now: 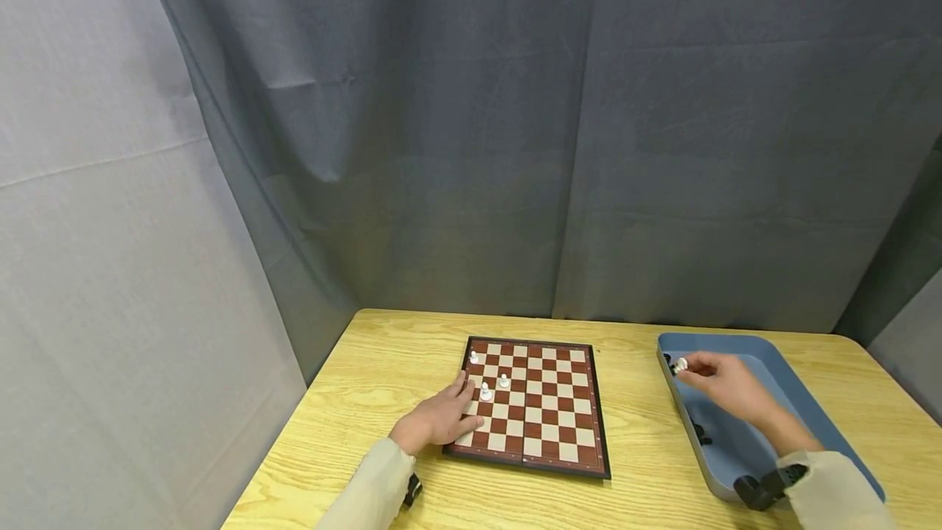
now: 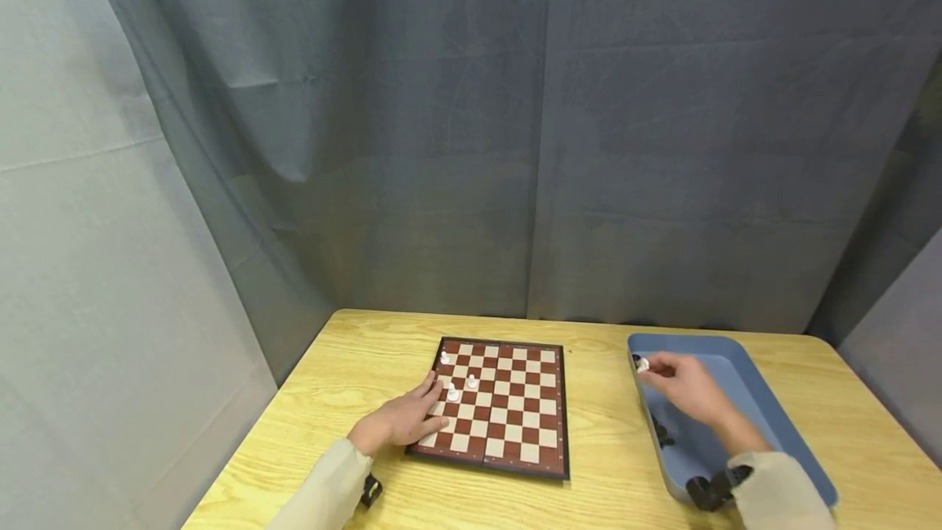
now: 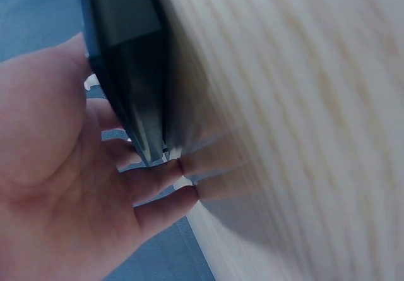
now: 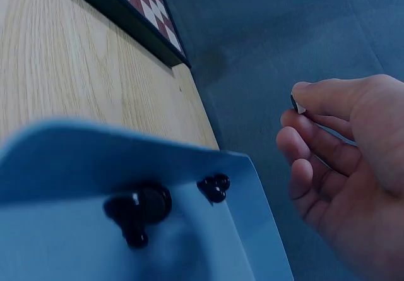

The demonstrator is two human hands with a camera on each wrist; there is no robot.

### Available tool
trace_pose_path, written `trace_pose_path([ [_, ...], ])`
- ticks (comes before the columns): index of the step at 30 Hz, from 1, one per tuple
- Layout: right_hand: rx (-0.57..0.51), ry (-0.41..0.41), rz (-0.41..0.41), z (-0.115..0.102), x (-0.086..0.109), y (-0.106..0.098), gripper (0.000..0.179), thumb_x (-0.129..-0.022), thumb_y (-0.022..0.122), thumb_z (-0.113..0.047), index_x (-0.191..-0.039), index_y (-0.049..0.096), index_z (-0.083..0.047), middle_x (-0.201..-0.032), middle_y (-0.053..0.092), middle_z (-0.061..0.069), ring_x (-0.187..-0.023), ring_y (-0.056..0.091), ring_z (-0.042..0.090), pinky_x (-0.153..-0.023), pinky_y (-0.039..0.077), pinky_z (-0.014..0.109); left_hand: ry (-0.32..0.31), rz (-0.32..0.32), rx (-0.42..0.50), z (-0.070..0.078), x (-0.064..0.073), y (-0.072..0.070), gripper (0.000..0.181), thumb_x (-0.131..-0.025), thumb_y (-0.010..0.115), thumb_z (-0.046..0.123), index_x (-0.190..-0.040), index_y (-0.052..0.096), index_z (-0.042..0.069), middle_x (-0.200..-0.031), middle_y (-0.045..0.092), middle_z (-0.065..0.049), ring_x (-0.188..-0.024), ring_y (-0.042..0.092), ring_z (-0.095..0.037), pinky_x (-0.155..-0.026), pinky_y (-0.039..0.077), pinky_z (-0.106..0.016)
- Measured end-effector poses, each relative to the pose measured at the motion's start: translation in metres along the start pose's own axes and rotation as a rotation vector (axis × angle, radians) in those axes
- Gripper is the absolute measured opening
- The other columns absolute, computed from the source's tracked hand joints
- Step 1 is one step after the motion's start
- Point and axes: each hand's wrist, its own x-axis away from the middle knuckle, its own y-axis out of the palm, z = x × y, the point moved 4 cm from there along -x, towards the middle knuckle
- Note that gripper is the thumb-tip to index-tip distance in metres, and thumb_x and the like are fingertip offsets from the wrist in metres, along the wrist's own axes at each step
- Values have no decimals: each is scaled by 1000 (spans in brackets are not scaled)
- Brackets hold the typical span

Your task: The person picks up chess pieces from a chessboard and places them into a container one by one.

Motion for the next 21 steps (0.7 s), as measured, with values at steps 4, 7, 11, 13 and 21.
trace_pose_path([
  [4,25,14,-8,7,2,-5,33,-92,65,-27,-109,66,1,-100,66,10,-88,60,23,-66,50,34,2,2,3,0,0,1,72,-98,41,52,-152,21,8,-157,8,-14,-139,26,-28,-102,39,-40],
  [7,36,19,-8,13,3,-7,33,-91,66,-29,-107,67,-1,-99,66,9,-88,61,23,-66,50,34,3,4,1,-1,0,1,72,-98,41,51,-152,20,8,-157,8,-14,-139,26,-28,-102,38,-40],
  [11,42,14,-6,22,4,-10,29,-90,67,-28,-104,68,-4,-98,66,8,-87,61,19,-66,51,32,4,2,1,-2,-1,3,72,-98,39,52,-152,20,7,-157,7,-14,-139,24,-27,-102,38,-39],
  [13,44,20,-18,26,5,-12,30,-90,66,-29,-104,68,-2,-97,66,8,-86,60,18,-66,50,32,4,-2,3,-3,-2,4,72,-98,39,52,-152,19,8,-157,6,-13,-140,23,-27,-102,38,-39],
  [21,81,87,-60,37,6,-21,42,-91,65,-32,-111,65,5,-100,65,12,-91,61,29,-69,52,41,6,-4,-1,-1,-2,2,72,-98,39,51,-152,19,7,-157,7,-14,-139,25,-28,-102,38,-39],
])
